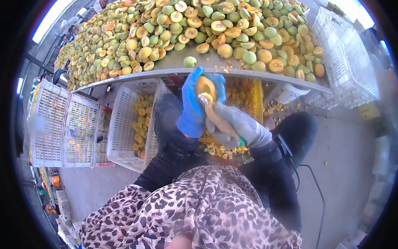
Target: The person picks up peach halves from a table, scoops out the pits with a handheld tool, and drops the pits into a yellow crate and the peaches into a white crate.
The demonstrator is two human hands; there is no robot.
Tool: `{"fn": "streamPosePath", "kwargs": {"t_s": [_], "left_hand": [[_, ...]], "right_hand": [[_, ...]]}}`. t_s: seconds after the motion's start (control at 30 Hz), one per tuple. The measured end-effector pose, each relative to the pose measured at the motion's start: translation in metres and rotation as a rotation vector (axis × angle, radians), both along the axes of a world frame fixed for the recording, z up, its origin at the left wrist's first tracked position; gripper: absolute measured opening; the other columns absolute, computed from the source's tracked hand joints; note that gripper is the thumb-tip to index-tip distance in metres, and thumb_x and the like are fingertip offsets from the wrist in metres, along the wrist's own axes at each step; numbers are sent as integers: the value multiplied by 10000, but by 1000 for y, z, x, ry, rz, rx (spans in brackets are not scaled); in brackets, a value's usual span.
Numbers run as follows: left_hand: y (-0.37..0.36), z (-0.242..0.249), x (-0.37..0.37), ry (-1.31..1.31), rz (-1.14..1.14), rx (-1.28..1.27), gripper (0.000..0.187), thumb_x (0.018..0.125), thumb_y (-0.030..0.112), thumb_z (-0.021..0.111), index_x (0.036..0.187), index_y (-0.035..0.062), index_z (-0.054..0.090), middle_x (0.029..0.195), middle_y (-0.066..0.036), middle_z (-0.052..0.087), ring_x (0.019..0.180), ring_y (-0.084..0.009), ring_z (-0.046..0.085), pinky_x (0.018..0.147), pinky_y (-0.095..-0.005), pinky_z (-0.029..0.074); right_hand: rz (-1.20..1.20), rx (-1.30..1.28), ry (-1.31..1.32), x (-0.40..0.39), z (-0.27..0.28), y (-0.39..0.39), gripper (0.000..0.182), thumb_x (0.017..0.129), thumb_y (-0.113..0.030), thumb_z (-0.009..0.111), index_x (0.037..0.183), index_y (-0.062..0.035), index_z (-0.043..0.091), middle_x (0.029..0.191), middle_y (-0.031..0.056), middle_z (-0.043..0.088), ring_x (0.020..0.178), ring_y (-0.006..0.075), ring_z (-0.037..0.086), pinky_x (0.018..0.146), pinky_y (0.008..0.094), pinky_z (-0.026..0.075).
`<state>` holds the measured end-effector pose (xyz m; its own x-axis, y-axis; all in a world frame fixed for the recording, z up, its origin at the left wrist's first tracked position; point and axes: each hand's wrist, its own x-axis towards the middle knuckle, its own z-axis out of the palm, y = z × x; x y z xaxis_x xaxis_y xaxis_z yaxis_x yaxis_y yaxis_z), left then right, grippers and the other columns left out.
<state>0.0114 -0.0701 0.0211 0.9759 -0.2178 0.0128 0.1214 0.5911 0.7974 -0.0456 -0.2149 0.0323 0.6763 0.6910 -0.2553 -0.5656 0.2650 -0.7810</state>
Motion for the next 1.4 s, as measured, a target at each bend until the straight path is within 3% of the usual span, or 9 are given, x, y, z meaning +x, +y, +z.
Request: {"fn": "streamPosePath", "kwargs": {"t_s": [0.13, 0.2, 0.23, 0.57, 0.8, 0.87, 1.0, 1.33, 1.4], "left_hand": [[20, -1, 13, 207, 37, -75, 470, 957, 445, 431, 1060, 18, 598, 846, -90, 644, 717, -189, 628, 549, -292, 502], [35, -12, 15, 246, 31, -8, 440, 960, 432, 448, 1100, 36, 582, 877, -64, 637, 730, -172, 634, 560, -274, 506], [39, -17, 12, 264, 59, 58, 423, 960, 427, 456, 1111, 51, 577, 897, -54, 634, 735, -166, 635, 559, -260, 503], [31, -21, -13, 198, 214, 106, 345, 915, 449, 541, 949, 108, 581, 786, -1, 607, 585, -92, 581, 396, -202, 412], [138, 4, -8, -4, 657, 894, 203, 881, 225, 573, 892, 24, 598, 784, -63, 609, 730, -163, 572, 712, -330, 466], [177, -43, 28, -621, 953, 1955, 250, 859, 247, 587, 938, 11, 604, 912, -136, 635, 907, -282, 585, 848, -412, 443], [116, -50, 110, -626, 514, 1489, 350, 866, 304, 575, 1088, 36, 606, 1121, -183, 589, 1144, -324, 510, 980, -413, 384], [77, -78, 201, -473, 79, 1764, 493, 803, 363, 590, 1141, 4, 581, 972, -173, 644, 956, -314, 605, 848, -437, 476], [81, -63, 185, 49, -124, 277, 477, 811, 331, 571, 1126, -27, 581, 1012, -150, 645, 943, -280, 612, 823, -423, 497]], "right_hand": [[36, 18, -93, 5, -30, -3, 501, 958, -520, 397, 857, -51, 543, 480, 41, 478, 393, 166, 484, 375, 270, 358], [-571, -1366, -1060, 15, -46, 6, 415, 941, -462, 472, 855, -60, 532, 543, 140, 558, 490, 319, 575, 438, 388, 430], [-577, -1502, -955, 16, -48, 2, 360, 918, -423, 523, 814, -79, 521, 629, 192, 603, 611, 392, 609, 527, 495, 470], [-511, -1698, -1180, 27, -19, 40, 340, 879, -429, 575, 825, -95, 539, 633, 115, 617, 628, 307, 648, 529, 424, 497], [-322, -1830, -706, 26, -90, -23, 439, 909, -500, 476, 930, -85, 616, 742, 173, 663, 720, 354, 654, 644, 469, 503], [-260, -1764, -660, 21, -111, -26, 472, 916, -515, 446, 897, -73, 609, 777, 207, 662, 744, 382, 648, 681, 486, 494], [-177, -1531, -686, 13, -128, -1, 479, 915, -509, 454, 875, -56, 602, 743, 207, 653, 732, 396, 639, 681, 476, 495], [-213, -1308, -849, 18, -115, 0, 377, 892, -418, 584, 845, -47, 534, 648, 129, 623, 600, 311, 629, 580, 398, 478], [-452, -953, -811, 35, -99, 8, 366, 916, -396, 567, 862, -36, 530, 649, 80, 604, 564, 249, 599, 557, 357, 467]]}}
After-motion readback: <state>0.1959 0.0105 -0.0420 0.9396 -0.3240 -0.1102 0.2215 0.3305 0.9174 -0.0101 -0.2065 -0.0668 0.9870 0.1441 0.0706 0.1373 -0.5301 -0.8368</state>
